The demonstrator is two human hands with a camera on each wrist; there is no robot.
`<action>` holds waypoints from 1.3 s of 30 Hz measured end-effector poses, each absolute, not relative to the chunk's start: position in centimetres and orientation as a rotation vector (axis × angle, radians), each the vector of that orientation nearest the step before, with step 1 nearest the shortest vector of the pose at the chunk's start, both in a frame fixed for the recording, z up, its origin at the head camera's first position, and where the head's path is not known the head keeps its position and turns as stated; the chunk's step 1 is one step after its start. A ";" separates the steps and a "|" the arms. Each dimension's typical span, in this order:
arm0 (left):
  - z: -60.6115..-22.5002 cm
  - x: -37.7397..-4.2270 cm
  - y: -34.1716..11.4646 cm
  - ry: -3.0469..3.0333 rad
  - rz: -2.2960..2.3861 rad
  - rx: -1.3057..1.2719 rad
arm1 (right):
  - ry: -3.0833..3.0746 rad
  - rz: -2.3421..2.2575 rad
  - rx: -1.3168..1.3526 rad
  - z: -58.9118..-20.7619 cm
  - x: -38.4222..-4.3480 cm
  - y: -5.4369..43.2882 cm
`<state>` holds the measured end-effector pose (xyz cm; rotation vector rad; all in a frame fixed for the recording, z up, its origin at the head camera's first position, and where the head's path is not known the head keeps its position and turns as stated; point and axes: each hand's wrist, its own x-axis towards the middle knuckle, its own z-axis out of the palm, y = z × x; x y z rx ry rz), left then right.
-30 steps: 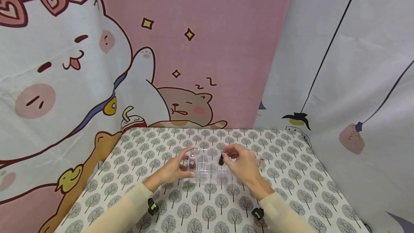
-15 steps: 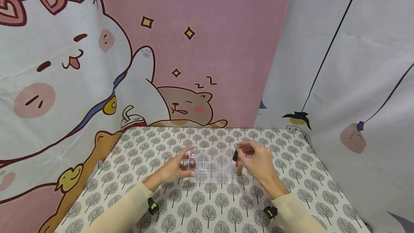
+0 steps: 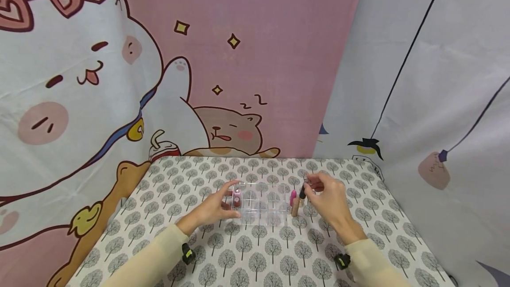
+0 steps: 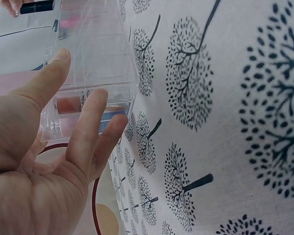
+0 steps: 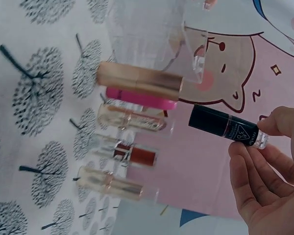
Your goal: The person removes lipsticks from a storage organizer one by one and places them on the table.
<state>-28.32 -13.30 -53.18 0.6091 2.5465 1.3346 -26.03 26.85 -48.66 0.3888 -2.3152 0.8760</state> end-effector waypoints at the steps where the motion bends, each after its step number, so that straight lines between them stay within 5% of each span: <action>1: -53.2 -28.3 -13.3 2.546 1.332 0.611 | -2.327 0.872 0.385 -48.8 -26.0 27.0; 39: -55.2 -29.5 -13.8 2.554 1.332 0.674 | -2.636 0.900 0.379 -53.0 -26.2 28.2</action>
